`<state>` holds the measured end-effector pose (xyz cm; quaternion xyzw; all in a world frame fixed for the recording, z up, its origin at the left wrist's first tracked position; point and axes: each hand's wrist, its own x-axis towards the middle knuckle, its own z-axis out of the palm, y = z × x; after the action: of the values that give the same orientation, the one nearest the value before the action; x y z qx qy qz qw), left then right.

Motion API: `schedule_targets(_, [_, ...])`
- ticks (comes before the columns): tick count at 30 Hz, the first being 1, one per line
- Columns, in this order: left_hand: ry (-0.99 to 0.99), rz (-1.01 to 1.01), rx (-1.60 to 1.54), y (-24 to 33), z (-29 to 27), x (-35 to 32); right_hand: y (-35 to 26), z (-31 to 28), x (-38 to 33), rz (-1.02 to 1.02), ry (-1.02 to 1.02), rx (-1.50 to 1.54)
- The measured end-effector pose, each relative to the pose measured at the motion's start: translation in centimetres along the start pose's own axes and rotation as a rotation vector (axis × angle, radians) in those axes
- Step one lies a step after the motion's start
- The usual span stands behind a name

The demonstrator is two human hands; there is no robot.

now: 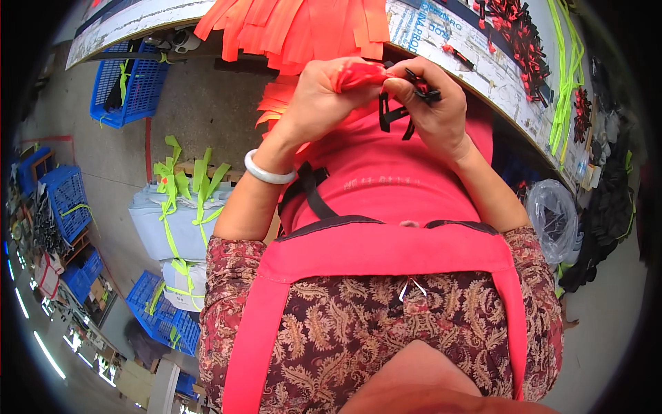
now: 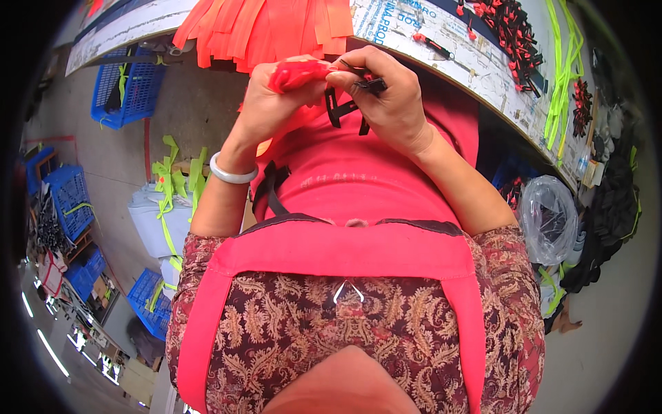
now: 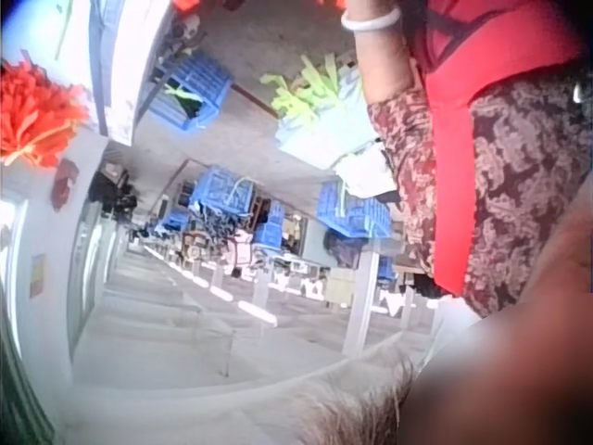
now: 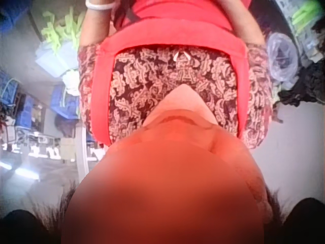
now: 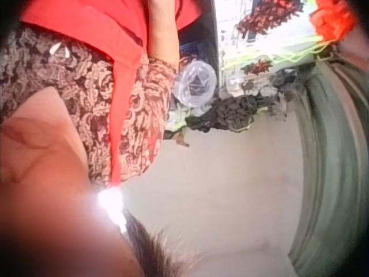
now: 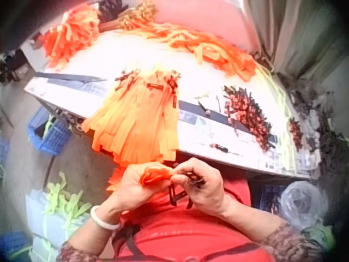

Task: Threading orange fabric straps through black plastic buckles to assemble industrial components at a workbench.

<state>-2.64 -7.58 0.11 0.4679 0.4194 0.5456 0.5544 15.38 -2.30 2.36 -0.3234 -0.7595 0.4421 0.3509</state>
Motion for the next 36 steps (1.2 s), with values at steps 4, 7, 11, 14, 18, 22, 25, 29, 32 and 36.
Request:
schedule_targets(4, [0.001,-0.053,0.12,1.8,-1.1,0.3,-0.6,0.0,0.3,-0.013,-0.053,0.033])
schedule_targets(7, [0.037,0.036,0.061,1.5,-0.6,0.3,-1.1,-0.1,0.5,-0.036,-0.12,-0.021])
schedule_targets(11, [-0.006,0.234,0.033,1.5,1.1,1.0,2.0,2.5,-1.8,-0.002,-0.275,0.081])
schedule_targets(14, [0.163,0.104,-0.031,2.9,1.5,1.2,1.6,2.0,-1.0,0.152,-0.46,0.265])
schedule_targets(18, [0.333,0.026,0.05,2.5,-2.0,1.2,0.3,0.6,1.3,0.253,-0.442,0.126])
schedule_targets(22, [0.475,0.019,-0.085,2.5,-4.8,0.7,-1.8,-2.3,7.8,0.528,-0.344,0.072])
schedule_targets(25, [0.477,0.02,-0.085,3.0,-5.2,0.2,-2.7,-3.8,15.4,0.359,-0.129,0.261])
schedule_targets(29, [0.398,-0.023,-0.096,3.8,-3.6,0.8,2.4,-5.8,18.4,-0.017,0.272,0.056])
schedule_targets(32, [0.413,-0.078,-0.172,3.7,-4.1,-0.6,0.1,-4.5,13.0,0.355,-0.163,0.173])
schedule_targets(36, [0.306,-0.188,-0.354,3.0,-2.2,0.4,1.6,-2.1,4.4,0.414,-0.422,0.285])
